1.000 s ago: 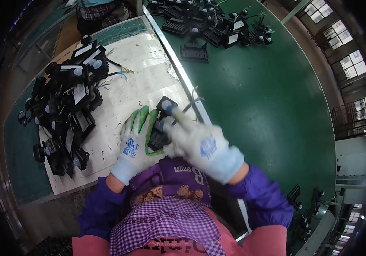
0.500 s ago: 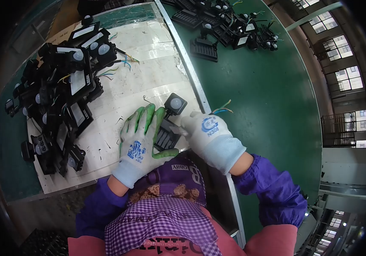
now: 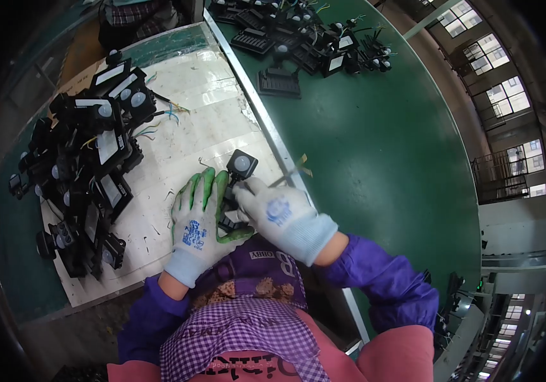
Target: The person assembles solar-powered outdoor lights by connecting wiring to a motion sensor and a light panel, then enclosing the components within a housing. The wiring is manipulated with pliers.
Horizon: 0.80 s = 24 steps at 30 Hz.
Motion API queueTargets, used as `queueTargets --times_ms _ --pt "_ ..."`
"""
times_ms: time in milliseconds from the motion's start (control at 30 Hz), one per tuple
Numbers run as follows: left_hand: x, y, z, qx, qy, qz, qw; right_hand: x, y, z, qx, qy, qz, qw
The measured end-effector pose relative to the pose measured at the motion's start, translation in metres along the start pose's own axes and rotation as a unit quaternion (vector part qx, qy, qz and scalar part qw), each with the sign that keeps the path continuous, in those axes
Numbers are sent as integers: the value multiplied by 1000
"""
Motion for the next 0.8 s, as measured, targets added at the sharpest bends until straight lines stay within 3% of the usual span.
queueTargets --times_ms 33,133,200,233,267,300,400,433,467,500,600,667,800 --pt "2 0 1 -7 -4 3 1000 2 -9 -2 -77 20 -62 995" --pt "-1 -1 -1 -48 -4 -1 999 -1 -44 -10 -248 99 -121 956" --pt "-9 -1 -14 -104 26 -12 994 -9 -59 -1 -359 139 -15 923" --pt "-14 1 -27 -163 -18 0 986 -20 -60 5 -385 199 39 900" --pt "-19 4 -27 -153 -110 -3 982 -28 -60 9 -407 259 95 871" --pt "-25 8 -26 -141 -201 -7 969 -36 -58 7 -373 355 163 842" --pt "-45 25 -36 -75 -415 -17 907 -46 -39 -7 -275 575 179 750" --pt "-51 28 -33 -39 -500 -46 864 -39 -28 -13 -279 613 145 725" --pt "-55 31 -29 -1 -579 -77 812 -41 -24 -16 -253 598 112 752" --pt "-56 35 -20 -58 -535 -47 841 -45 -20 -17 -226 582 80 777" --pt "-39 35 0 -44 -480 -49 875 -36 -11 -19 -177 514 64 837" --pt "-35 31 4 -72 -473 -47 877 -22 -5 -24 -120 566 164 799" --pt "-28 31 2 -101 -454 -35 884 -26 1 -14 -118 651 127 739"
Point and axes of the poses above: each hand's wrist, its own y-axis towards the middle knuckle, its own z-axis out of the palm, x = y × z, the point moved 1 cm from there along y, towards the middle knuckle, and after that the axes turned 11 degrees about y, right-handed, at the moved point
